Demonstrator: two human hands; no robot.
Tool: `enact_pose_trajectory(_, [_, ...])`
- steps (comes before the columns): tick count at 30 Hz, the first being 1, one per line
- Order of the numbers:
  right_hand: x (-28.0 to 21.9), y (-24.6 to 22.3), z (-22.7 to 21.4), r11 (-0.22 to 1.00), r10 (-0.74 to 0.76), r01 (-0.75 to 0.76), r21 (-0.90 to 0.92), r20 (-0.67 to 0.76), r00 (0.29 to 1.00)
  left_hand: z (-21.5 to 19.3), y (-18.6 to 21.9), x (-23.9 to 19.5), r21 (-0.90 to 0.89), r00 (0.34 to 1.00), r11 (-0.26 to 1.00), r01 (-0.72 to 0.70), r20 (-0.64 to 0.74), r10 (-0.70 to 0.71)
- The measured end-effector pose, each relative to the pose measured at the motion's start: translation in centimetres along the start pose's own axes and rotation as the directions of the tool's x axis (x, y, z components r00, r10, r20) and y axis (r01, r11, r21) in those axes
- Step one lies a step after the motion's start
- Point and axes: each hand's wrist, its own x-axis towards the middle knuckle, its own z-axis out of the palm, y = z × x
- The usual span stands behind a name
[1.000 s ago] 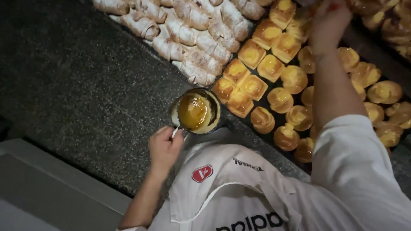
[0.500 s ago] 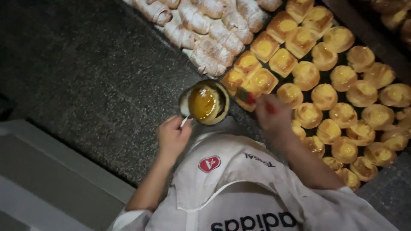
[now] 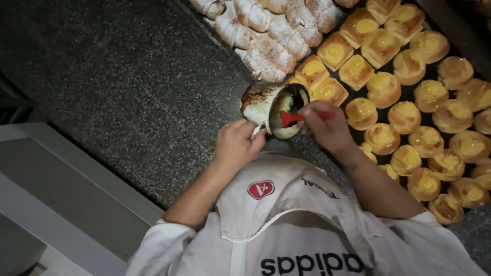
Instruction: The person brushes a yellow glaze onto rows of small pastries on a baking tray using a red-handled pastry brush. They repeatedly dip the brush into a small metal cup to reload glaze and continue coating the pastries one by one.
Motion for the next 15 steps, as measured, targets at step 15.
enact_pose_trajectory(15, [2.5, 10.5, -10.8, 0.993, 0.111, -0.09, 0.078, -0.347, 0.931, -2.1, -0.6, -1.5, -0.14, 0.956, 0.946, 0.293, 0.078, -0.284])
